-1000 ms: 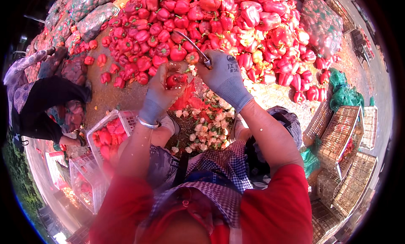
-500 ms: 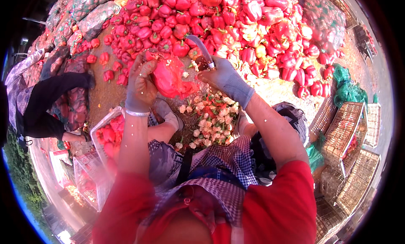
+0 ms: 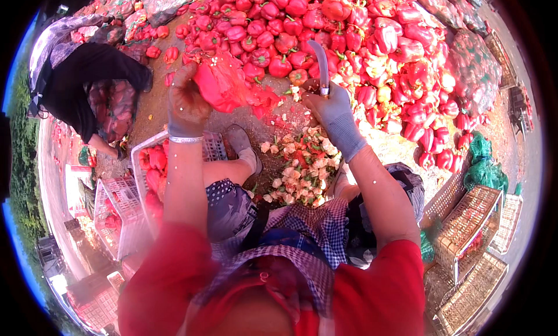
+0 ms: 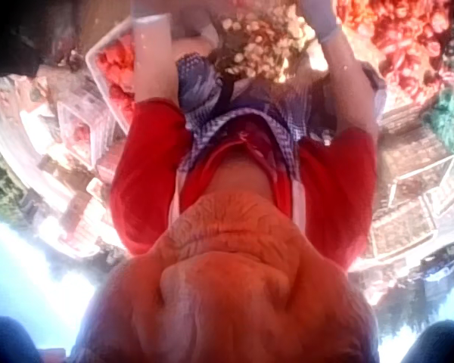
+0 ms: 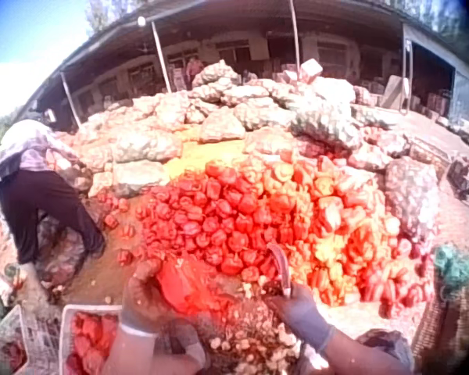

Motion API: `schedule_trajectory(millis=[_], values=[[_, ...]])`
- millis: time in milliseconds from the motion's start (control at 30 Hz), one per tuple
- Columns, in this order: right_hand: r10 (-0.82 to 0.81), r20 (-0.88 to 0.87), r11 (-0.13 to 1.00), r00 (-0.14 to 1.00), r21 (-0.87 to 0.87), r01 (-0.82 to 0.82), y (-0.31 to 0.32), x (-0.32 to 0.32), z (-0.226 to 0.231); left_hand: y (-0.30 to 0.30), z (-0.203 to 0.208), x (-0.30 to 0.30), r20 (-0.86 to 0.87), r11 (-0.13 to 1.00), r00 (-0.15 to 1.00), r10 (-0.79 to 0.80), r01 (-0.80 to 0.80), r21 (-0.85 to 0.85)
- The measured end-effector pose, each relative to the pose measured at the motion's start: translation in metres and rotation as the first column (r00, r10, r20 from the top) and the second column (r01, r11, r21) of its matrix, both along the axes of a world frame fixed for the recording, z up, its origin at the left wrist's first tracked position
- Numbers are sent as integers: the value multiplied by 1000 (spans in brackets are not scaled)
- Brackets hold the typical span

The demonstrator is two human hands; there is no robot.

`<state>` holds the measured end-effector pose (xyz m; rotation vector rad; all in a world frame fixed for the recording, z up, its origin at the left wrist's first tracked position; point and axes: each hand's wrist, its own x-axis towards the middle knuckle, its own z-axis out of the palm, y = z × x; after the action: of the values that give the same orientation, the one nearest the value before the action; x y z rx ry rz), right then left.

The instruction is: The person removes the stems and cores from red peppers using a curved knife and places the processed peppers into a plastic crate.

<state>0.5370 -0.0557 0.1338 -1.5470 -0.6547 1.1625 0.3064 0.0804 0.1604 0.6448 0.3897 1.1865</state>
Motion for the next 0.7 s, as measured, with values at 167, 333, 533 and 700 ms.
schedule_trajectory(millis=[167, 333, 533, 700], values=[[17, 22, 998, 1000, 63, -19, 1, -2, -2, 11, 24, -92, -61, 981, 984, 169, -162, 103], [49, -33, 992, 998, 117, -45, -1, 1, -7, 8, 25, -231, -423, 812, 748, 512, -261, 522], [70, -5, 986, 998, 149, -68, -1, -7, -16, -34, -10, -319, -662, 871, 569, 487, -367, 326], [111, 34, 972, 993, 206, -116, -4, -4, -27, -45, -45, -354, -880, 805, 296, 371, -575, 146]])
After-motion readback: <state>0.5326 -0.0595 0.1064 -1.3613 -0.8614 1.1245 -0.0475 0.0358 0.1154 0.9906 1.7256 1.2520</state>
